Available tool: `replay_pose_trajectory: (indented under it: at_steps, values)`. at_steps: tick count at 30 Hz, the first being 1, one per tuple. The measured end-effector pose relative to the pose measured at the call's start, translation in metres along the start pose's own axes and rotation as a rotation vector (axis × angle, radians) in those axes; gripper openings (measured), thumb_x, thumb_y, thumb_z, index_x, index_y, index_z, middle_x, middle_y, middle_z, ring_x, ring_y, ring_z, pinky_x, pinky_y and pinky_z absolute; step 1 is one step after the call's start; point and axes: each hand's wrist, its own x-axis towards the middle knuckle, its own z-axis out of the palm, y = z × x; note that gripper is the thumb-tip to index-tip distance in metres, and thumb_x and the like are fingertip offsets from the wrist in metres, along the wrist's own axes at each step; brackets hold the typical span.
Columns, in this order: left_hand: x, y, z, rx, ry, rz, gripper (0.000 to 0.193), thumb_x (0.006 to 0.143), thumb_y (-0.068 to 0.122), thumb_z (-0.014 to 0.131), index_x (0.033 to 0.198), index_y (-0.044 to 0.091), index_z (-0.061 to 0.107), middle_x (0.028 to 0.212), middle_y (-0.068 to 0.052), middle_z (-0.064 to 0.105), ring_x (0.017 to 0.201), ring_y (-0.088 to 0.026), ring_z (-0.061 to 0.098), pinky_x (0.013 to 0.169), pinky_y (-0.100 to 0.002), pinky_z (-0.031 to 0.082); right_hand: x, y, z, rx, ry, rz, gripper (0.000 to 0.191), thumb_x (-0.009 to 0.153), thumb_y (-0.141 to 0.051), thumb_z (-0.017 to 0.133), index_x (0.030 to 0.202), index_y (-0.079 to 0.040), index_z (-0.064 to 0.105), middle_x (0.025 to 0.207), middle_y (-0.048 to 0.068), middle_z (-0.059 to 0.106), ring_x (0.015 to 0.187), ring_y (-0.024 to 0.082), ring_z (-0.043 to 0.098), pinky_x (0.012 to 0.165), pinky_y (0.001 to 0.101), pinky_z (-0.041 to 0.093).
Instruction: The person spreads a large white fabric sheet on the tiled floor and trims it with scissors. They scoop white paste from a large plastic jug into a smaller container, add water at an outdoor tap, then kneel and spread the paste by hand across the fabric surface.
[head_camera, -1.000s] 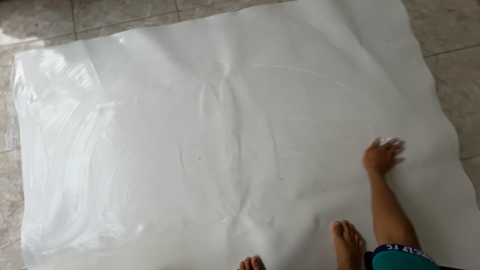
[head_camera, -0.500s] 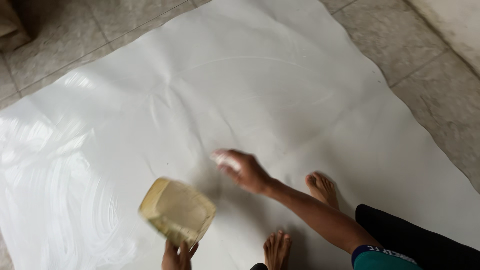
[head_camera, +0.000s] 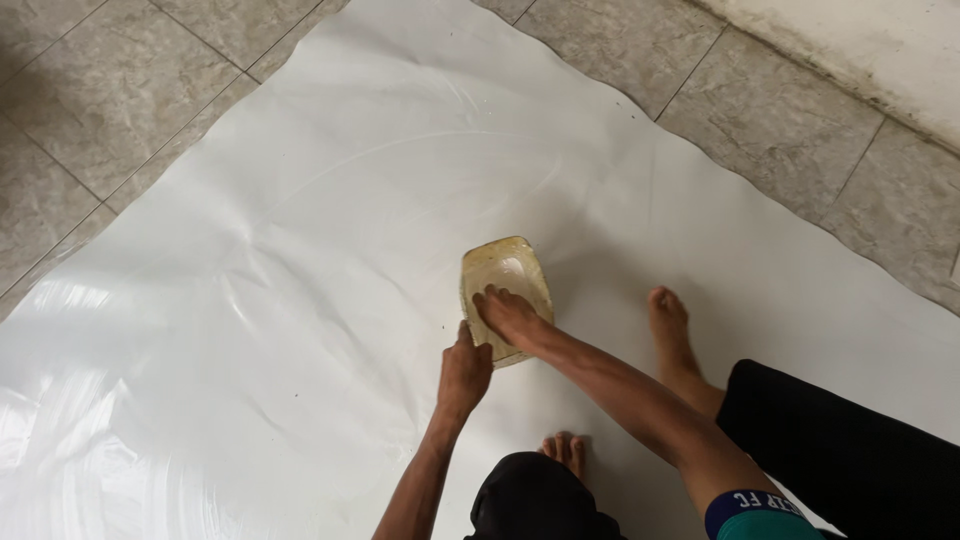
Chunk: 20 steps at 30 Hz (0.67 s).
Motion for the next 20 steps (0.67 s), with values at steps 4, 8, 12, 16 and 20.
replay_pose_trajectory:
  at_steps: [4, 8, 12, 16, 20]
  values:
    - [0.021, 0.007, 0.028, 0.012, -0.031, 0.023, 0.063, 0.091, 0.008, 0.053, 0.144, -0.019, 0.032, 0.071, -0.026, 0.071, 0.062, -0.037, 0.073, 0.058, -0.045, 0.058, -0.014, 0.033, -0.030, 0.029, -0.011, 0.083, 0.010, 0.093, 0.004, 0.061, 0.099, 0.005, 0.068, 0.092, 0.023, 0.070, 0.083, 0.031, 0.074, 0.065, 0.0396, 0.062]
    - [0.032, 0.013, 0.035, 0.030, -0.033, -0.010, 0.063, 0.091, 0.008, 0.054, 0.146, -0.016, 0.033, 0.073, -0.027, 0.071, 0.063, -0.039, 0.072, 0.060, -0.046, 0.058, -0.018, 0.056, -0.070, 0.573, 0.281, 0.053, 0.019, 0.090, -0.003, 0.069, 0.108, -0.003, 0.075, 0.084, 0.014, 0.075, 0.070, 0.024, 0.072, 0.060, 0.0373, 0.057]
    - [0.031, 0.010, 0.027, 0.096, -0.006, -0.071, 0.065, 0.092, 0.008, 0.052, 0.151, -0.008, 0.031, 0.077, -0.028, 0.071, 0.066, -0.042, 0.072, 0.059, -0.049, 0.055, -0.001, 0.125, -0.098, 0.873, 0.362, 0.127, 0.023, 0.094, -0.016, 0.075, 0.112, -0.001, 0.074, 0.082, 0.002, 0.077, 0.064, 0.007, 0.069, 0.059, 0.0266, 0.057]
    - [0.020, 0.001, 0.031, 0.107, 0.109, 0.011, 0.063, 0.096, 0.012, 0.053, 0.154, -0.002, 0.035, 0.095, -0.028, 0.074, 0.078, -0.040, 0.075, 0.062, -0.046, 0.059, 0.056, 0.228, -0.085, 0.582, 0.536, 0.190, 0.042, 0.099, -0.024, 0.072, 0.133, -0.002, 0.063, 0.119, 0.018, 0.071, 0.106, 0.027, 0.067, 0.089, 0.0407, 0.055]
    - [0.025, -0.011, 0.030, -0.202, 0.060, -0.417, 0.056, 0.100, 0.037, 0.063, 0.152, 0.015, 0.056, 0.099, -0.019, 0.083, 0.095, -0.027, 0.083, 0.072, -0.039, 0.068, 0.076, 0.283, 0.020, -0.057, 0.512, 0.106, 0.076, 0.099, -0.039, 0.070, 0.157, -0.001, 0.039, 0.166, 0.027, 0.029, 0.151, 0.051, 0.024, 0.119, 0.0658, 0.020]
